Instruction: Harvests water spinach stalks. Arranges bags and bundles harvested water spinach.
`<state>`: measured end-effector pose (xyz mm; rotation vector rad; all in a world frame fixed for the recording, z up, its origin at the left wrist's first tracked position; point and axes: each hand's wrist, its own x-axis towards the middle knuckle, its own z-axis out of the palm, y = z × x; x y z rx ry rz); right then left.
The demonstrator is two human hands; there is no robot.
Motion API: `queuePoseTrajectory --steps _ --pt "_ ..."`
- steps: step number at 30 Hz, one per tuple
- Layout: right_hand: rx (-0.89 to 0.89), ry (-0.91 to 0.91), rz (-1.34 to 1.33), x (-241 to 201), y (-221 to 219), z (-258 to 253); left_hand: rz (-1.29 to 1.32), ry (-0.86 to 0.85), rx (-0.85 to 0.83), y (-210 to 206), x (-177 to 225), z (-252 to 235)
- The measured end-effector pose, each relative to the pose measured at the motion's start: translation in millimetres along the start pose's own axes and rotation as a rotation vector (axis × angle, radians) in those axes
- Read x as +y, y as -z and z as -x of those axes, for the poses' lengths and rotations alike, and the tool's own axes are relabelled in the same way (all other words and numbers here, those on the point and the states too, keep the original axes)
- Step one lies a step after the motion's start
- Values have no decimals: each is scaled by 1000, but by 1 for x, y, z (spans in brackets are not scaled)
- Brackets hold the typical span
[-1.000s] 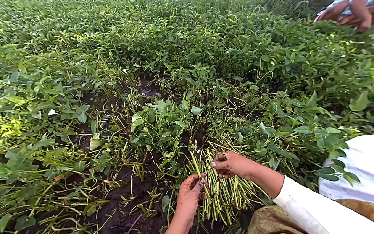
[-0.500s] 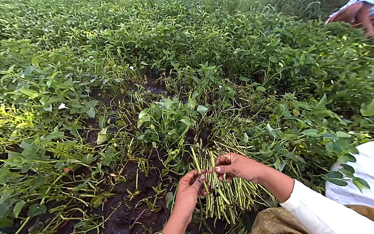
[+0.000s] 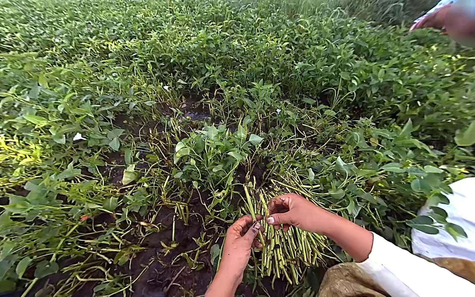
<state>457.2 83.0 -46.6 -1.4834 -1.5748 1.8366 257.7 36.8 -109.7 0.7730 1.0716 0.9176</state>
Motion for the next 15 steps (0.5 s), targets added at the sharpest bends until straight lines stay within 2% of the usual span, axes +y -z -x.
queuePoseTrajectory --steps 3,4,7,9,12,15 --pt "28 13 60 2 1 -2 6 -13 -7 2 -1 -1" --pt "65 45 165 4 2 -2 13 -8 -6 3 -2 -2" --pt "197 251 694 13 4 -3 45 100 -24 12 -1 -4" --pt "189 432 873 23 -3 -2 93 218 -76 18 -3 -5" --pt "126 623 942 43 -25 -3 117 347 -107 23 -11 -4" --pt "100 639 886 60 -35 -4 136 372 -142 23 -20 -2"
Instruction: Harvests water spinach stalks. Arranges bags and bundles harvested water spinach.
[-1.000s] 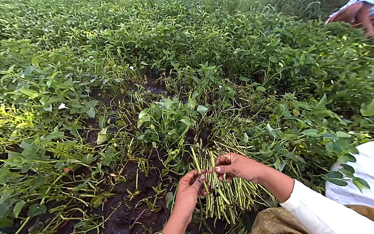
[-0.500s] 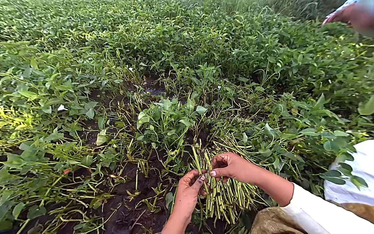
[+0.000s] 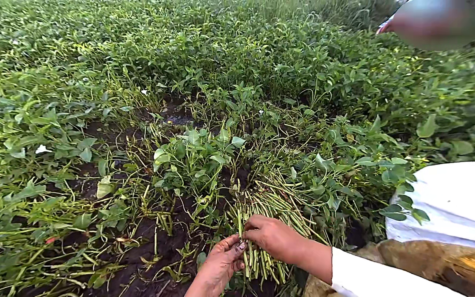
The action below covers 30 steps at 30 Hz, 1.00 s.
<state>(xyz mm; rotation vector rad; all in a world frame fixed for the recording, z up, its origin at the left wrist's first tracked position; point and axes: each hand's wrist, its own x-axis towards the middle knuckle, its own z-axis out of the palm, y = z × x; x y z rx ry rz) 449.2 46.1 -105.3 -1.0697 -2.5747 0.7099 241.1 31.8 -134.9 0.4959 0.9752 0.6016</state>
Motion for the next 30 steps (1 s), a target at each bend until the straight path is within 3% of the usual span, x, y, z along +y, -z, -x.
queuePoseTrajectory --steps 5,9,12,14,18,22,25,30 --pt "-38 -272 -312 4 6 -7 42 4 23 -5 -8 -1" --pt "79 -698 27 68 30 -11 21 -5 71 -6 -16 1" --pt "-30 -942 195 131 34 -2 9 -35 137 -6 -20 2" --pt "-113 -1037 149 146 32 2 -20 -46 163 -6 -20 5" --pt "-46 -1077 0 128 41 5 -51 -93 209 -2 -22 3" --pt "123 -1094 -541 69 33 10 -49 -132 230 -7 -23 -4" --pt "-1 -989 -819 21 2 13 -21 -133 232 -17 -24 -10" --pt "-162 -842 -788 5 -19 16 43 -161 301 -33 -30 -18"
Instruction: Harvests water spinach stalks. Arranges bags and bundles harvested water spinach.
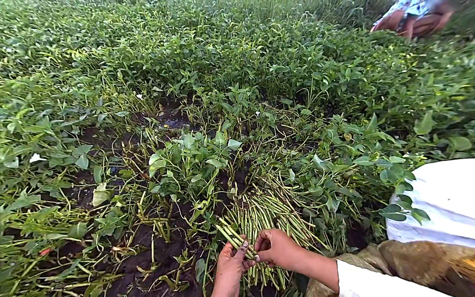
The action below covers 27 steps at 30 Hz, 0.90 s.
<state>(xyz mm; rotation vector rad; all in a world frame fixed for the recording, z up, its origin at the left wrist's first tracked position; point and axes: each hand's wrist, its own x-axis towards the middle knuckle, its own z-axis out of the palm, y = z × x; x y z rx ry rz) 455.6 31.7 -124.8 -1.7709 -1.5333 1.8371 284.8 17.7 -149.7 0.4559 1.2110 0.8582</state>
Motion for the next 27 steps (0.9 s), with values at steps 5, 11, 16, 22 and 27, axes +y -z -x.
queuePoseTrajectory --steps 5,11,16,22,27 --pt "219 100 256 -5 58 -15 57 17 -22 7 2 1" --pt "401 -142 644 31 118 -66 52 13 -10 16 6 7" --pt "402 -160 609 13 118 -50 -12 13 -77 27 10 6" --pt "53 254 741 -21 108 -6 -116 31 -139 36 20 -8" --pt "-92 472 985 -60 63 -2 -485 134 -566 38 57 -15"
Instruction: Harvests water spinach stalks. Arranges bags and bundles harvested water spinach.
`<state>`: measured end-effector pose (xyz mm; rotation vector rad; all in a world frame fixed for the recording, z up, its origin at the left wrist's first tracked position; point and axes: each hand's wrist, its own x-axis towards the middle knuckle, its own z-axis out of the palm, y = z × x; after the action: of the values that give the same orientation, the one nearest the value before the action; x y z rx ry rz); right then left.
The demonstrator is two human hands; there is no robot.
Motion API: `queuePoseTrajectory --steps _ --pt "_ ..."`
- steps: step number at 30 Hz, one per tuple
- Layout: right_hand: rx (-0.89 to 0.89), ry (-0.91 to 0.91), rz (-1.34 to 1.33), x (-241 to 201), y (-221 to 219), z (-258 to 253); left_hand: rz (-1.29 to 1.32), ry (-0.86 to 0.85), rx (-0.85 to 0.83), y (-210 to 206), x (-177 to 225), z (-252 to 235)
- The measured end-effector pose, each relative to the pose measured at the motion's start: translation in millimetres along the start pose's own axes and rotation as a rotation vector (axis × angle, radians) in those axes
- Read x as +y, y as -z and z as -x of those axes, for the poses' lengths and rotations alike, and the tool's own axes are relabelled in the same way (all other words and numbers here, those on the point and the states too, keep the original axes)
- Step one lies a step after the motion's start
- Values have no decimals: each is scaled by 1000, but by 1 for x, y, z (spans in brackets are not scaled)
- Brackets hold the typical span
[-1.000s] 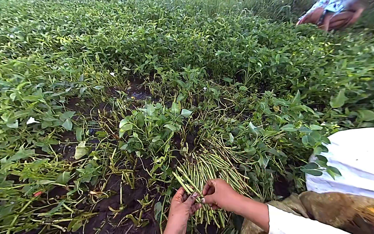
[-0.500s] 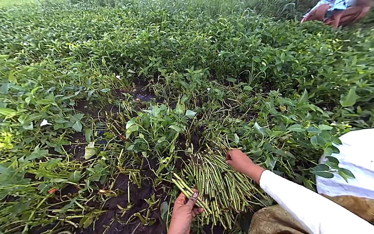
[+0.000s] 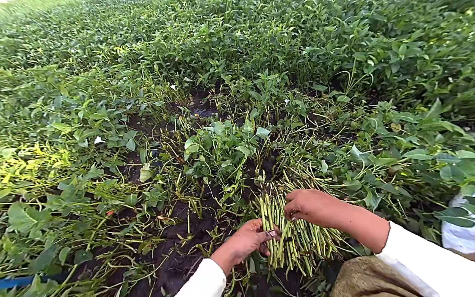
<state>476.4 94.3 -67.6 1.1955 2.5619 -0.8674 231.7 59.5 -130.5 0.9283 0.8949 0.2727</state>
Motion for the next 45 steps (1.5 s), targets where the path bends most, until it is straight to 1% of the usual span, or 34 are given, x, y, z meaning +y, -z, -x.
queuePoseTrajectory --steps 3,4,5,6,8,9,10,11,12,13,15,17,19,22,23,26,28,30,32,35,37,38,40,42,44,45 --pt "29 49 67 -25 17 -13 -60 21 -160 6 27 12" --pt "64 74 89 -32 23 -17 -63 33 -185 9 36 19" --pt "147 121 114 -38 26 -22 -65 47 -185 12 47 28" --pt "264 173 130 -45 30 -26 -66 50 -159 16 59 38" --pt "588 254 88 -60 36 -41 -77 3 -34 28 85 62" --pt "722 241 15 -70 41 -51 -89 -40 57 36 98 75" --pt "799 180 -79 -84 48 -61 -89 -87 168 44 109 89" --pt "808 90 -178 -98 56 -70 -68 -139 277 53 117 102" --pt "748 17 -305 -114 62 -79 -44 -195 376 60 122 114" --pt "649 -14 -447 -130 65 -89 -14 -247 452 66 124 128" --pt "392 24 -691 -161 59 -109 65 -331 564 71 120 153" --pt "182 70 -833 -188 44 -129 166 -389 644 80 106 165" --pt "156 79 -825 -207 24 -148 185 -396 671 100 85 171" --pt "126 67 -698 -222 -1 -172 63 -313 692 131 51 183" --pt "109 72 -651 -226 -10 -179 103 -276 687 139 40 189" --pt "55 58 -522 -243 -37 -196 477 -228 633 157 9 212" --pt "28 50 -499 -256 -59 -205 601 -214 659 168 -12 226" --pt "63 50 -547 -259 -92 -216 599 -187 752 178 -35 235" --pt "45 -47 -547 -260 -131 -225 510 -183 891 191 -68 239" --pt "-108 -238 -394 -271 -188 -236 433 -179 1116 207 -124 237" --pt "-114 -276 -250 -274 -218 -245 427 -138 1169 208 -151 235" --pt "-77 -278 -212 -271 -226 -251 419 -98 1162 207 -160 234" --pt "-60 -250 -194 -260 -224 -264 399 -23 1128 209 -168 231" --pt "-97 -177 -211 -246 -210 -279 308 66 1092 212 -175 226" --pt "-160 -124 -215 -235 -189 -301 140 155 1063 219 -184 215" --pt "-189 -101 -217 -231 -181 -311 76 159 1059 221 -189 210"
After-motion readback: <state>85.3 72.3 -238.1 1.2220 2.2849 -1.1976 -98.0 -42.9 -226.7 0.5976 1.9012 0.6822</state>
